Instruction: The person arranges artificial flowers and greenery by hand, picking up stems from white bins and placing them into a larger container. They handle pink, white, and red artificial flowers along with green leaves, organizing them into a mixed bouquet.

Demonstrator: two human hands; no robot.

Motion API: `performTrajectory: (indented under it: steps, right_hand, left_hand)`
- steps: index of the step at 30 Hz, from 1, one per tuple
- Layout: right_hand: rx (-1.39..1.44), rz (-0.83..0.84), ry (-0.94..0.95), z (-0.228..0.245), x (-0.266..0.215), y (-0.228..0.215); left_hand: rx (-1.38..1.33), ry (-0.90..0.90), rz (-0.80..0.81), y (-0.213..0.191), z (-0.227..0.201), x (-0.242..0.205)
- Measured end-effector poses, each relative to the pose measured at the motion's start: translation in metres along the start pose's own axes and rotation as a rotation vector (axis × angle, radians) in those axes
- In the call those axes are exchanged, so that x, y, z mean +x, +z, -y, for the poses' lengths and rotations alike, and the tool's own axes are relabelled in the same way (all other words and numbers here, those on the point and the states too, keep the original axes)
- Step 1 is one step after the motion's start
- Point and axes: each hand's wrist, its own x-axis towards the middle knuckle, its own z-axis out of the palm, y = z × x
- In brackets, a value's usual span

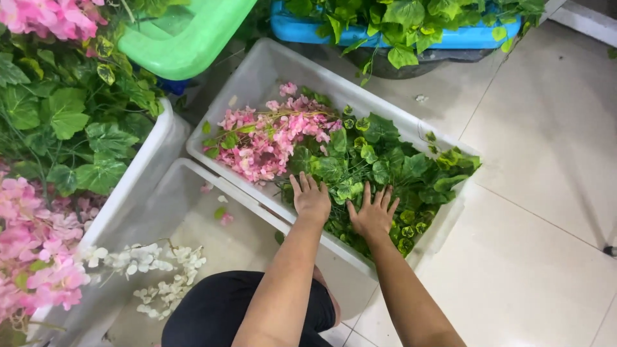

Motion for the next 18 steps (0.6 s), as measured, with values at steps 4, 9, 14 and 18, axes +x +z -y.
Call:
performTrajectory:
  steps: [4,9,14,18]
  right_hand:
    - [-0.017,0.017,-0.002,0.007,-0.006,-0.018]
    - [-0.020,-0.073,-0.014,0.012,-0.023,-0.031]
    - [0.021,-0.151,-0.031,0.018,-0.059,-0.049]
    - [0.152,-0.213,-0.066,0.022,-0.077,-0.055]
  left_hand:
    - [-0.027,0.030,-0.011,0.003,0.001,0.007]
    - [-0.009,0.048,-0.047,-0.009,0.001,-0.025]
    - [-0.023,0.058,-0.115,-0.010,0.003,-0.039]
    - [-0.092,0.090,-0.215,-0.016,0.011,-0.062]
